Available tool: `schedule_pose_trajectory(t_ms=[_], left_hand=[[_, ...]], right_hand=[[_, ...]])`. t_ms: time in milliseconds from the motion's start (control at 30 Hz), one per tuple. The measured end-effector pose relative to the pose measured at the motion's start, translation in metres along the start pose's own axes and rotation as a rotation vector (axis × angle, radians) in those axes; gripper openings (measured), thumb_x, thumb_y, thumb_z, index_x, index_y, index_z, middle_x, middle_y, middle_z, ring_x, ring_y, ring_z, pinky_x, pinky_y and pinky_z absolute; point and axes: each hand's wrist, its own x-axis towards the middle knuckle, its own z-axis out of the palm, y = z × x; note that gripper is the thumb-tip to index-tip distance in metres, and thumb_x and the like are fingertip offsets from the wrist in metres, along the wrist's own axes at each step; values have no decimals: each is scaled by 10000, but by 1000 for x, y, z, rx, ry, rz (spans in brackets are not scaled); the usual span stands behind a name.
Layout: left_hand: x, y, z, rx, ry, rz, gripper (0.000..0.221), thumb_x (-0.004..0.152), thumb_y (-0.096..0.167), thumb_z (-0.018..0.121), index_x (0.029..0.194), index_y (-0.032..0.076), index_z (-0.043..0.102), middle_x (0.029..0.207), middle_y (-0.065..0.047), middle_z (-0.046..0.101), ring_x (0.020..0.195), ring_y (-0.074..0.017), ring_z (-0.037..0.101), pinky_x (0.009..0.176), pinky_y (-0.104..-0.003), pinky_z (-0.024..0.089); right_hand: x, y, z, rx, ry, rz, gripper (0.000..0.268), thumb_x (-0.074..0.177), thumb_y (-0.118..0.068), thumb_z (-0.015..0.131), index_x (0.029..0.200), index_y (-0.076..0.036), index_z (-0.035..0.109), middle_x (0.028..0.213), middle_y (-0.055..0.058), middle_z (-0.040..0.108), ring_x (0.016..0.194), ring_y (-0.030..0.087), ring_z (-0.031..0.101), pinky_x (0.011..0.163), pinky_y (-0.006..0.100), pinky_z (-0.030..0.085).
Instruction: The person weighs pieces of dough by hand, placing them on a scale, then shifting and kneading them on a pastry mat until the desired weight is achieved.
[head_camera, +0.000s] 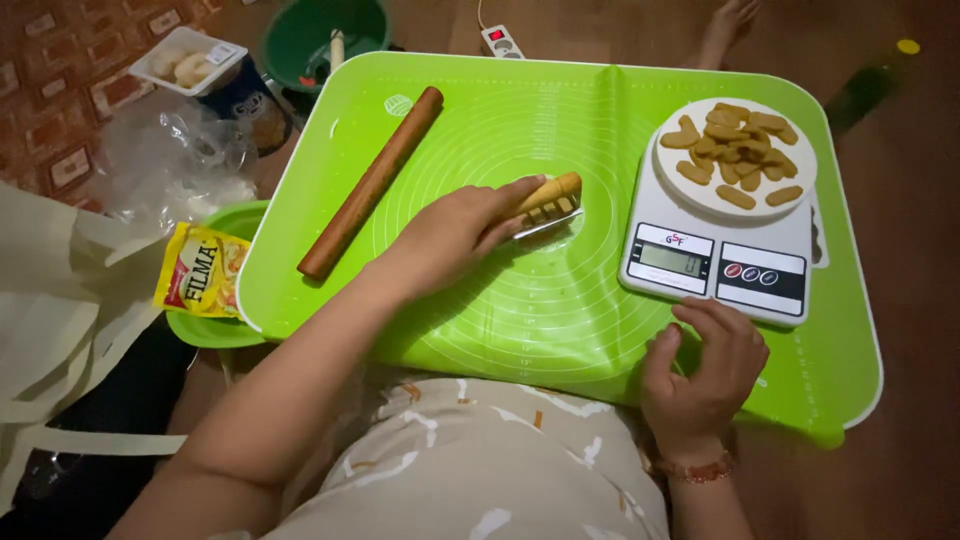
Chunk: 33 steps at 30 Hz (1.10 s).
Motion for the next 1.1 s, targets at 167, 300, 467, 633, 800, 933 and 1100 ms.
schedule_pose_trajectory(t_ms=[167, 300, 467, 633, 800, 933, 1100], left_hand=[[1, -4, 7, 21, -7, 23, 508, 1015, 250, 598, 1500, 169, 474, 1081, -156, 699, 1001, -363, 662, 857, -472, 519], [3, 4, 8, 15, -17, -15, 516, 1012, 249, 599, 1504, 169, 465, 1071, -156, 700, 998, -362, 665, 856, -474, 519], [3, 4, 9, -7, -13, -17, 508, 1017, 234, 589, 1504, 160, 464, 1082, -164, 701, 1001, -370, 664, 853, -476, 516], [4, 2, 11, -22, -7, -21, 509, 1021, 234, 585, 1508, 156, 460, 1093, -167, 703, 1008, -373, 665, 855, -474, 517], [4, 0, 9, -14, -1, -32, 520, 1023, 242, 587, 1519, 159, 452, 1101, -174, 706, 1014, -377, 671, 867, -473, 520], [7, -11, -12, -8, 119, -143, 507, 1033, 273, 606, 1518, 197, 479, 1237, -217, 661, 1050, -380, 688, 916, -466, 529], [0, -18, -31, 150, 284, -40, 463, 1029, 250, 636, 1475, 181, 531, 1470, -317, 501, 1100, -395, 692, 949, -470, 526]], right_hand=[[1, 0, 0, -4, -1, -15, 212, 950, -28, 654, 1159, -63, 649, 1247, 90, 655, 1166, 294, 599, 1046, 416, 403], [-1, 0, 2, -5, -8, -22, 214, 951, -32, 657, 1163, -65, 650, 1252, 95, 648, 1168, 296, 593, 1051, 416, 403], [-4, 5, 2, -28, -34, -18, 195, 962, -29, 646, 1153, -65, 648, 1251, 86, 650, 1207, 290, 596, 1047, 411, 400], [0, -1, 1, -15, -28, -12, 190, 950, -33, 656, 1137, -67, 653, 1235, 81, 654, 1194, 289, 599, 1038, 408, 401], [-2, 1, 2, -26, -18, -8, 197, 955, -29, 663, 1149, -68, 654, 1243, 80, 654, 1163, 285, 593, 1048, 410, 400], [-3, 3, 2, -23, -32, -9, 205, 956, -28, 661, 1157, -68, 656, 1243, 79, 655, 1179, 288, 597, 1044, 411, 401], [-1, 2, 2, -19, -40, -18, 203, 940, -40, 666, 1141, -64, 660, 1229, 84, 654, 1195, 304, 595, 1079, 436, 403]])
